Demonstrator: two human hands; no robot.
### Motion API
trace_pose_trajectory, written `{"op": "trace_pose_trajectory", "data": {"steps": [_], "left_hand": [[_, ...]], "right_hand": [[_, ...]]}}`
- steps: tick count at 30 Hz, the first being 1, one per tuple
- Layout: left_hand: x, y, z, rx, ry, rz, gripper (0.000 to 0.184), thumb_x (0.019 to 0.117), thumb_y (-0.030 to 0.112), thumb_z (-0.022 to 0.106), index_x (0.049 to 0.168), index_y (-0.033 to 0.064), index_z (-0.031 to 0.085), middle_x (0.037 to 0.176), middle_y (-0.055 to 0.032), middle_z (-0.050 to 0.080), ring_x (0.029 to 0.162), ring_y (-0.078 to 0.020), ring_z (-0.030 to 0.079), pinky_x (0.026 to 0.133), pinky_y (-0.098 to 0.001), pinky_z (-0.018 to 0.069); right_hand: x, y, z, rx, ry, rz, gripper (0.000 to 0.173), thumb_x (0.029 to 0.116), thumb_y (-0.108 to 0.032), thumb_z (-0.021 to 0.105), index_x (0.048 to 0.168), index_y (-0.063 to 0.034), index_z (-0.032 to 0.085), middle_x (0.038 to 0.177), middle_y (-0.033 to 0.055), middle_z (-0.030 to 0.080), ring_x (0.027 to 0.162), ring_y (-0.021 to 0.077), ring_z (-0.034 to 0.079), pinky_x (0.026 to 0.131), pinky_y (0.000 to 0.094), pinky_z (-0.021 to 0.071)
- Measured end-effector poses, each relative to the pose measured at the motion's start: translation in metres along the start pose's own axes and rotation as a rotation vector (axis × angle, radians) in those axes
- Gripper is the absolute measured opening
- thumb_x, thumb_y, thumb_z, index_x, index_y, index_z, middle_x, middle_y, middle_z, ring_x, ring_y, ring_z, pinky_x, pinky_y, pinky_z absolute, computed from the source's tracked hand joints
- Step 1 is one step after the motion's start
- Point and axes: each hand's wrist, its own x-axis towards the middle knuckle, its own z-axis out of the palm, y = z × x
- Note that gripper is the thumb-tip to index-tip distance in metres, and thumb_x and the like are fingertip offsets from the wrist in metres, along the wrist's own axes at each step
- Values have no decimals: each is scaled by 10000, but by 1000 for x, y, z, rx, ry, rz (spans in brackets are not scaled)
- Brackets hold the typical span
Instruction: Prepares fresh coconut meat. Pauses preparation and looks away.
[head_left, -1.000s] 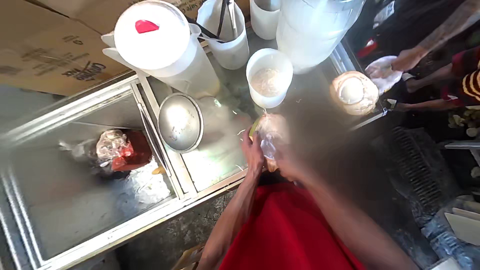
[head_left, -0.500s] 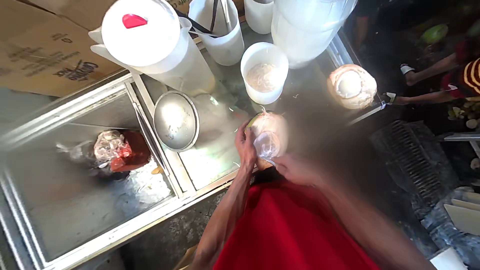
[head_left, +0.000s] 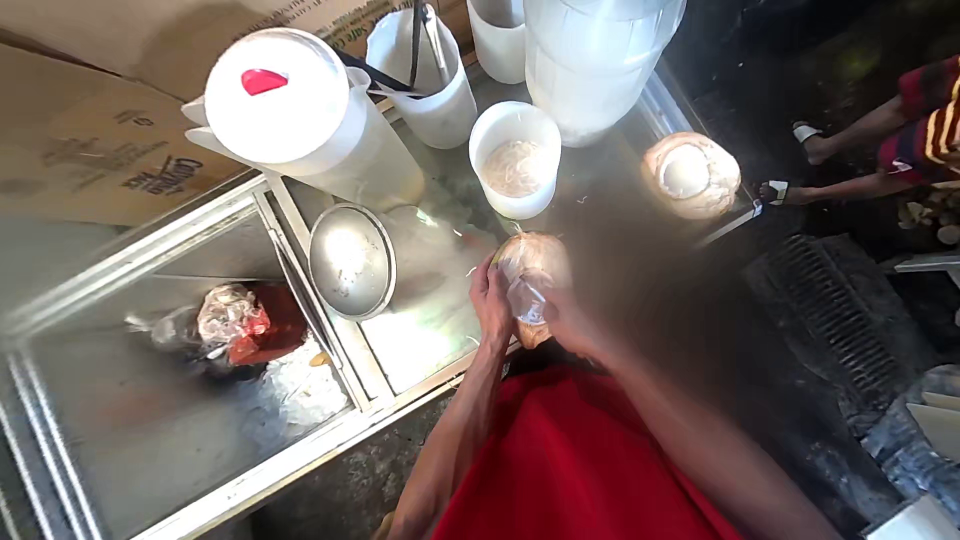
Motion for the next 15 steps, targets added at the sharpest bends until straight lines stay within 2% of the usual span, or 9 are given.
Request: {"op": "trace_pose_trajectory", "data": {"steps": [1, 3, 5, 7, 8, 10, 11, 13, 15], "left_hand": [[-1, 3, 2, 6, 22, 0, 373, 1082, 201, 386, 1337, 61, 619, 1026, -52, 674, 863, -93, 632, 795, -314, 545], [1, 7, -3, 75, -20, -2, 367, 1084, 209, 394, 1320, 67, 637, 1060, -68, 692, 886, -105, 654, 815, -335, 554], [15, 8, -14, 144, -170, 9, 366, 1096, 227, 394, 1304, 82, 657, 1043, -77, 701, 856, -118, 654, 791, -351, 558], [25, 12, -20, 197, -327, -10, 370, 1107, 276, 403, 1335, 122, 651, 1065, -86, 711, 854, -140, 668, 778, -372, 569], [32, 17, -17, 217, -367, -12, 375, 1102, 305, 422, 1366, 141, 633, 1114, -91, 706, 886, -157, 671, 787, -389, 567], [31, 24, -21, 294, -393, 24, 459, 1063, 377, 492, 1466, 162, 542, 1342, -89, 643, 1120, -189, 655, 938, -432, 548], [27, 26, -26, 359, -411, 67, 561, 1014, 413, 561, 1508, 159, 485, 1440, -92, 571, 1240, -211, 599, 1012, -464, 520], [15, 23, -33, 484, -469, 134, 967, 807, 547, 776, 1583, 151, 357, 1570, -95, 430, 1412, -234, 456, 1121, -493, 452], [-1, 18, -36, 599, -493, 160, 1280, 632, 672, 862, 1618, 130, 254, 1655, -101, 301, 1509, -263, 322, 1199, -512, 356]], "right_hand": [[1, -6, 9, 16, -4, 8, 373, 1075, -227, 420, 1391, -82, 554, 1068, 175, 667, 869, 296, 681, 765, 498, 562], [-5, -10, 15, -54, -110, -35, 400, 1074, -198, 419, 1438, -61, 514, 1158, 200, 670, 1063, 345, 675, 919, 544, 540], [-13, -4, 3, -189, -225, -125, 401, 1083, -186, 415, 1448, -63, 528, 1204, 216, 662, 1130, 379, 649, 961, 581, 511], [-18, 1, -10, -298, -258, -131, 411, 1093, -218, 403, 1469, -120, 538, 1257, 196, 658, 1184, 377, 632, 986, 591, 499], [-17, 1, -18, -318, -232, -101, 402, 1091, -221, 407, 1456, -132, 549, 1259, 193, 660, 1191, 377, 630, 984, 596, 499], [-15, 2, -23, -281, -157, -6, 392, 1085, -222, 409, 1433, -119, 558, 1262, 200, 660, 1191, 379, 635, 986, 600, 504], [-13, 5, -24, -244, -112, 28, 389, 1088, -231, 401, 1429, -121, 552, 1238, 194, 666, 1147, 361, 653, 959, 580, 518], [-11, 13, -29, -168, -68, 33, 424, 1100, -254, 379, 1494, -160, 503, 1139, 171, 671, 916, 299, 683, 802, 503, 560], [-9, 18, -29, -114, -73, 22, 439, 1106, -262, 371, 1522, -171, 479, 1077, 157, 665, 773, 258, 662, 706, 446, 563]]}}
